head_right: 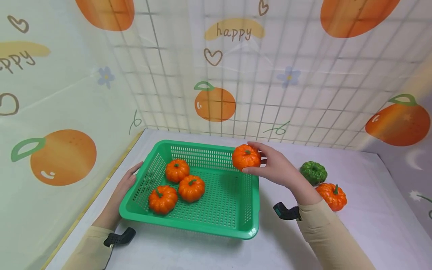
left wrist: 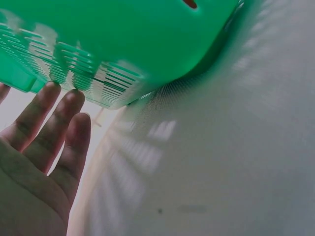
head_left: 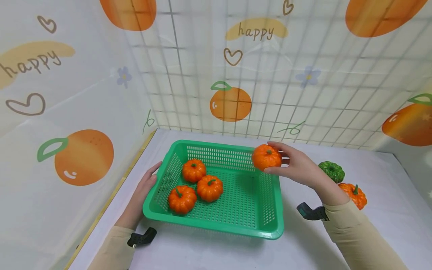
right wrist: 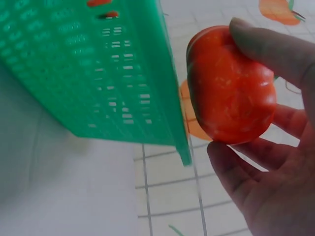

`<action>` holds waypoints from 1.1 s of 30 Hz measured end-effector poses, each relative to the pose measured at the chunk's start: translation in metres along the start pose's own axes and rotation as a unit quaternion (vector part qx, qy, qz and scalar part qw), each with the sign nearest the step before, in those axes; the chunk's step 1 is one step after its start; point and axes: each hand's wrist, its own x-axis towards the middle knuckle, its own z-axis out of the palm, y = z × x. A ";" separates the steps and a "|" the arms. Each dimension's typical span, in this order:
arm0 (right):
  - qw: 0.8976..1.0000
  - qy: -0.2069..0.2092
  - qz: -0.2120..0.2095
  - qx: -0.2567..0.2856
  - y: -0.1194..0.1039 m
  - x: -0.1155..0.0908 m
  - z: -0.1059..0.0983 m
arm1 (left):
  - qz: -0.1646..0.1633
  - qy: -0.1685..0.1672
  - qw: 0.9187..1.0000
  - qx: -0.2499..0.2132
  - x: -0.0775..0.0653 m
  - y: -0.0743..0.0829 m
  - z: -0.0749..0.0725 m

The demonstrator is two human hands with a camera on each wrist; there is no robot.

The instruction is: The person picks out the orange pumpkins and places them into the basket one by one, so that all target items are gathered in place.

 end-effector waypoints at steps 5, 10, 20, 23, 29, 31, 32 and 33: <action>1.000 -0.020 -0.015 -0.002 -0.004 0.008 0.010 | -0.004 0.005 1.000 -0.018 0.000 -0.001 0.002; 0.999 -0.034 -0.028 -0.003 -0.008 0.014 0.018 | -0.005 0.010 1.000 -0.015 0.001 -0.002 0.002; 0.997 -0.049 -0.050 -0.043 -0.018 0.024 0.036 | 0.000 0.004 1.000 0.007 0.002 -0.003 -0.001; 0.996 -0.046 -0.047 -0.063 -0.019 0.026 0.041 | -0.010 0.014 1.000 0.007 0.004 -0.003 0.001; 0.991 -0.057 -0.066 -0.098 -0.021 0.033 0.051 | -0.015 0.030 0.999 0.009 0.005 -0.002 0.002; 0.989 -0.062 -0.074 -0.111 -0.021 0.035 0.053 | -0.010 0.020 1.000 0.000 0.004 -0.002 0.002; 0.988 -0.064 -0.077 -0.118 -0.021 0.036 0.054 | -0.008 0.018 1.000 -0.002 0.004 -0.002 0.002; 0.987 -0.066 -0.078 -0.121 -0.021 0.038 0.055 | -0.007 0.015 1.000 -0.003 0.004 -0.002 0.002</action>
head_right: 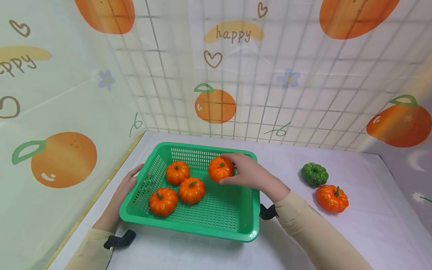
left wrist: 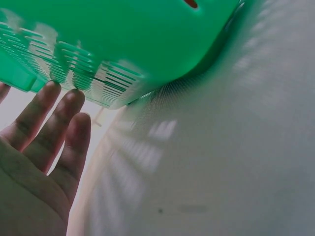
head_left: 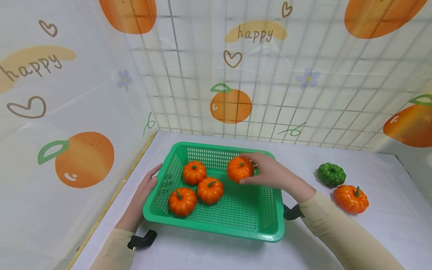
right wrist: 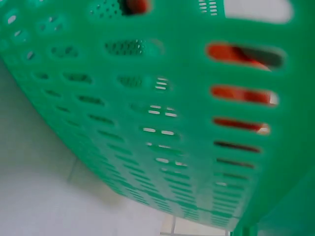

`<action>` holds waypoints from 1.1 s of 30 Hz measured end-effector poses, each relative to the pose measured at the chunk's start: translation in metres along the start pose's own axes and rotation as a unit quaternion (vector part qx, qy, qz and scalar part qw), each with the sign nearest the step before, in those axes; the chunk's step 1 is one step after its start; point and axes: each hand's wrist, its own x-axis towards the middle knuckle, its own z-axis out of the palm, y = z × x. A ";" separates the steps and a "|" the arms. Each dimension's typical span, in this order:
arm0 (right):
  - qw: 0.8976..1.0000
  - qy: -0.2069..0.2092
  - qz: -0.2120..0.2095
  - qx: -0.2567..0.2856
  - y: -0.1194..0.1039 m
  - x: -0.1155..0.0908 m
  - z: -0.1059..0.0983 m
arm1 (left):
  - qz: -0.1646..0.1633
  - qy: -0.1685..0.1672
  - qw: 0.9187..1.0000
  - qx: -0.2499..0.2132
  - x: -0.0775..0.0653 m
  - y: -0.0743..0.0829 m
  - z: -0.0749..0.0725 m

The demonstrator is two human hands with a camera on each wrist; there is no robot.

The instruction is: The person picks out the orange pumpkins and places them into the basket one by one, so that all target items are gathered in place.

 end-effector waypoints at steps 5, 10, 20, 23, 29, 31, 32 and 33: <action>1.000 -0.011 0.005 -0.017 -0.001 0.005 0.005 | 0.002 0.007 1.000 -0.001 0.001 -0.001 0.000; 0.999 -0.029 0.005 -0.041 -0.005 0.012 0.012 | 0.014 0.005 1.000 -0.009 0.003 0.000 -0.001; 0.996 -0.035 0.008 -0.078 -0.006 0.020 0.023 | 0.014 0.001 1.000 -0.012 0.002 0.001 0.001; 0.996 -0.046 0.004 -0.082 -0.008 0.021 0.024 | 0.016 0.007 1.000 0.011 0.001 0.001 -0.001; 0.994 -0.067 0.008 -0.091 -0.010 0.026 0.028 | 0.018 0.008 0.999 0.043 0.001 0.002 -0.002; 0.992 -0.073 0.011 -0.099 -0.010 0.027 0.031 | 0.021 0.004 0.999 0.034 0.001 0.001 -0.002; 0.992 -0.075 0.014 -0.104 -0.010 0.027 0.032 | 0.022 0.000 0.999 0.026 0.001 0.001 -0.001; 0.991 -0.078 0.017 -0.110 -0.010 0.027 0.033 | 0.023 -0.003 1.000 0.019 0.002 0.002 0.000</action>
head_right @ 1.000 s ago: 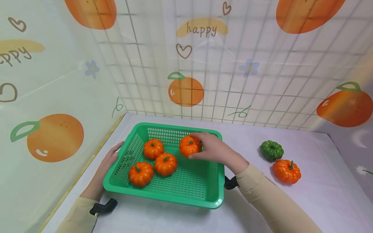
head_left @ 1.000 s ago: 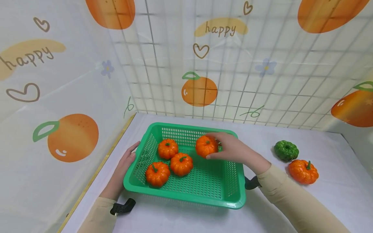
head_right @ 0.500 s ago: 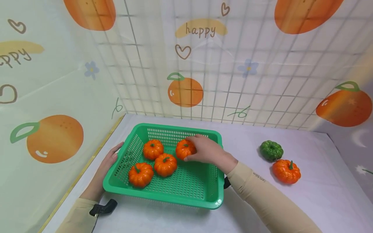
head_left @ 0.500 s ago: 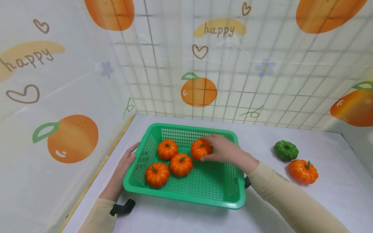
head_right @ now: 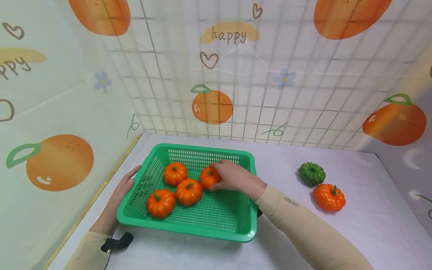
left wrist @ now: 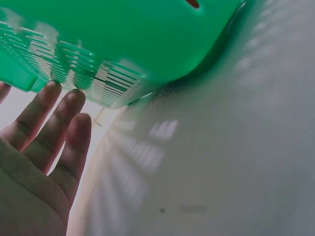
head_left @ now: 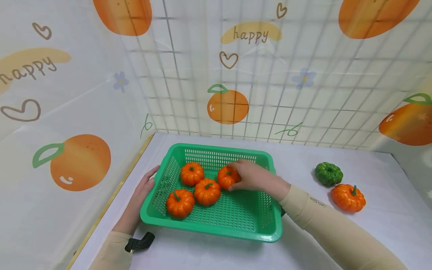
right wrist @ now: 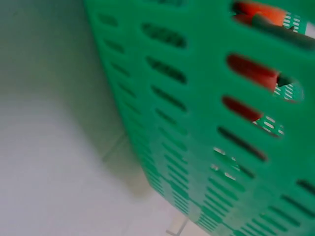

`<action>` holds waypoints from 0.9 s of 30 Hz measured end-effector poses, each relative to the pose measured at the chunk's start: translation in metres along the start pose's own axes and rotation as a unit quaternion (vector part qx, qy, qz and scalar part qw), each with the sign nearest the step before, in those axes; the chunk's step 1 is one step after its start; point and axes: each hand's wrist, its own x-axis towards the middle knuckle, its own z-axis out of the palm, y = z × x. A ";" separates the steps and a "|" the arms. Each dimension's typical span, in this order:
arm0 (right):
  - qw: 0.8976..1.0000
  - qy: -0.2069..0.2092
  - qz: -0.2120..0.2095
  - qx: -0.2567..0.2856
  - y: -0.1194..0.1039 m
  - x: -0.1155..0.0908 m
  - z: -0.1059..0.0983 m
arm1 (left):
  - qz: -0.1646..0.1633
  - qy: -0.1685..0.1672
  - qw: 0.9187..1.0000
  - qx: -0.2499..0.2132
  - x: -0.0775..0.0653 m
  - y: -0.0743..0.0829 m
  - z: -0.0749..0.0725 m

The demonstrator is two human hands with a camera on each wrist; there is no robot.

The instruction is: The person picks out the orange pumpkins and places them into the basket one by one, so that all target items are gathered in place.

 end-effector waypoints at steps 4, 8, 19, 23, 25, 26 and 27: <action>1.000 -0.003 0.005 -0.012 0.000 0.002 0.004 | -0.001 -0.002 1.000 -0.008 0.002 0.000 0.001; 1.000 -0.001 0.007 -0.013 0.000 0.003 0.006 | -0.010 0.015 1.000 0.016 0.002 0.001 0.001; 1.000 -0.004 0.016 -0.018 0.002 0.007 0.008 | -0.012 0.013 1.000 0.006 -0.001 0.000 0.001; 1.000 -0.001 0.019 -0.015 0.002 0.006 0.008 | -0.011 0.013 1.000 -0.004 0.000 0.000 0.001; 1.000 0.003 0.020 -0.008 0.003 0.005 0.007 | -0.012 0.013 1.000 -0.004 0.000 -0.001 0.001; 1.000 0.007 0.018 -0.004 0.003 0.005 0.006 | -0.015 0.012 1.000 -0.005 0.000 -0.001 0.000; 1.000 0.011 0.018 0.000 0.004 0.004 0.006 | -0.016 0.012 1.000 -0.003 0.000 -0.001 0.000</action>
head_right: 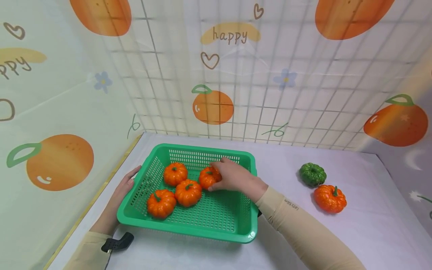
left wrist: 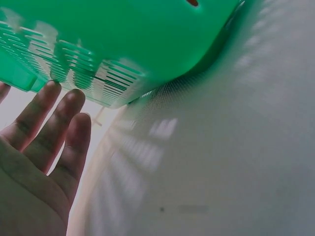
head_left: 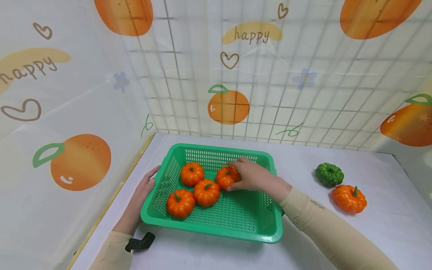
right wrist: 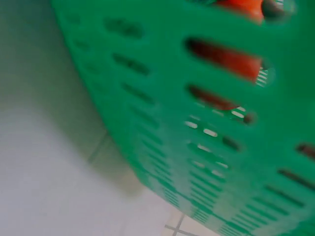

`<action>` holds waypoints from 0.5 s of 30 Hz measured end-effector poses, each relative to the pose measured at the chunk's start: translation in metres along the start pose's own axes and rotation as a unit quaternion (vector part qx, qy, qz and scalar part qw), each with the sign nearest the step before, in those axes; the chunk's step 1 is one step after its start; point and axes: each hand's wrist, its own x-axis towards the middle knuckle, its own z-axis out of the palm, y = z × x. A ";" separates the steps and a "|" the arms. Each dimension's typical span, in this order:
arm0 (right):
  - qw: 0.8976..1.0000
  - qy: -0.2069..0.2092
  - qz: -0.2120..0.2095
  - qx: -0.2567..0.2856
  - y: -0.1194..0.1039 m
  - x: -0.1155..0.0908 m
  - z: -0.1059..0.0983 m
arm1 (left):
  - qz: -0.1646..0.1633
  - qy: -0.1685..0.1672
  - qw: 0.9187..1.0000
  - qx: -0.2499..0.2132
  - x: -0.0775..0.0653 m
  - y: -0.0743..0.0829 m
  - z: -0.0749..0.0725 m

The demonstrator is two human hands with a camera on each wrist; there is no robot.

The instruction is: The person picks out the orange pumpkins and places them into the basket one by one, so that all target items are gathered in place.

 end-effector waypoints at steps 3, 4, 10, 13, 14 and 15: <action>1.000 0.012 -0.009 0.010 0.003 -0.002 -0.003 | -0.004 -0.005 1.000 0.003 0.000 0.000 -0.001; 1.000 0.015 -0.012 0.014 0.003 -0.003 -0.004 | -0.004 -0.006 1.000 0.003 0.000 0.000 -0.001; 0.999 0.017 -0.023 0.036 0.002 -0.013 -0.016 | -0.005 -0.009 1.000 -0.017 0.002 -0.002 -0.002; 0.998 0.027 -0.024 0.047 0.002 -0.021 -0.024 | -0.008 -0.004 1.000 -0.008 0.002 -0.003 -0.002; 0.998 0.031 -0.024 0.052 0.003 -0.024 -0.027 | -0.009 -0.002 1.000 -0.001 0.002 -0.003 -0.002; 0.997 0.037 -0.027 0.058 0.004 -0.027 -0.030 | -0.008 0.001 1.000 0.006 0.002 -0.004 -0.002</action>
